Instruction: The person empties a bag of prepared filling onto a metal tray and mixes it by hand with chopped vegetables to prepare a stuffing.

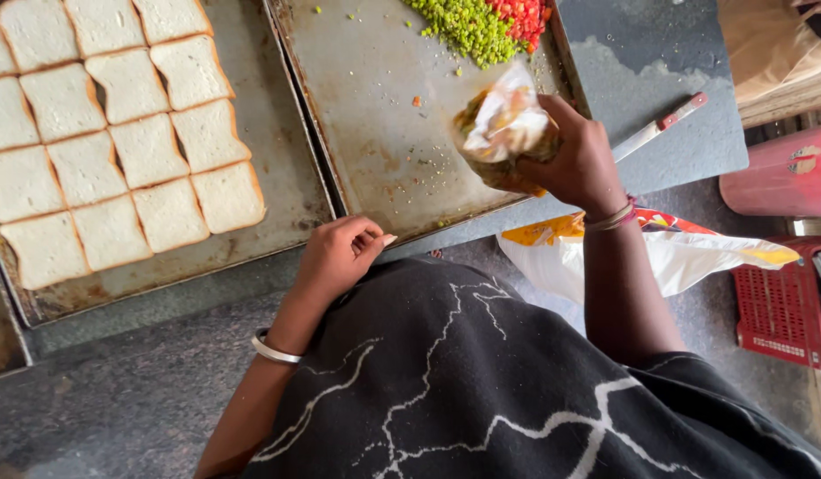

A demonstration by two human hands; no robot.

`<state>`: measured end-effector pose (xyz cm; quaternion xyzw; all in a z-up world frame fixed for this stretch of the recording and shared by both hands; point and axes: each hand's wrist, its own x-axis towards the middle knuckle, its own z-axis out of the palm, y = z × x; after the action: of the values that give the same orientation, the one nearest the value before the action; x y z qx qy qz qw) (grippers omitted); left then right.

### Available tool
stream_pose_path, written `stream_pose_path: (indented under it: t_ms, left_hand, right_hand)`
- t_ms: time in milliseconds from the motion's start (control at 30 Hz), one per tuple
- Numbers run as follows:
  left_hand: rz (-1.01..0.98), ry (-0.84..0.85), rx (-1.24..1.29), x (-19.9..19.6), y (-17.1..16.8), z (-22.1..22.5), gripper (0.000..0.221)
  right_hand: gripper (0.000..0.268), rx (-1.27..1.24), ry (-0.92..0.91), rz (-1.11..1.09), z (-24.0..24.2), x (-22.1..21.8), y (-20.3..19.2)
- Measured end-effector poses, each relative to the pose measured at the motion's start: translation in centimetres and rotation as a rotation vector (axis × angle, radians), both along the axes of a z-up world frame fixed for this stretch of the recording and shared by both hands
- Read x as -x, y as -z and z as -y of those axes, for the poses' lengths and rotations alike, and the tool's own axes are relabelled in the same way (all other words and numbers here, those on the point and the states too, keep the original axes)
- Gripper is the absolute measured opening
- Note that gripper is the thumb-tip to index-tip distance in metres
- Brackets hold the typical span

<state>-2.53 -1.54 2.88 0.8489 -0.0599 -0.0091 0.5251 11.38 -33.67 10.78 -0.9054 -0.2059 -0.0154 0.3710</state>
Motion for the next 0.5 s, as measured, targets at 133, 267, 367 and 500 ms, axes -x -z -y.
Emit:
stream_pose_path:
  t_ms: [133,267,367,500]
  left_hand:
    - [-0.001,-0.016,0.044,0.5,0.3,-1.1,0.021]
    - [-0.023,-0.007,0.036,0.5,0.3,-2.1,0.022]
    - [0.013,-0.005,0.046,0.5,0.5,-2.3,0.021]
    - [0.024,-0.021,0.073,0.4,1.0,-2.9,0.021]
  right_hand:
    - [0.07,0.527,0.035,-0.107,-3.6,-0.4,-1.4]
    - [0.073,0.665,-0.043,0.061,-5.8,0.4,0.4]
    - [0.096,0.381,-0.062,0.067,-4.0,0.5,2.5]
    - [0.115,0.032,0.064,0.078,-1.8,1.9,6.3]
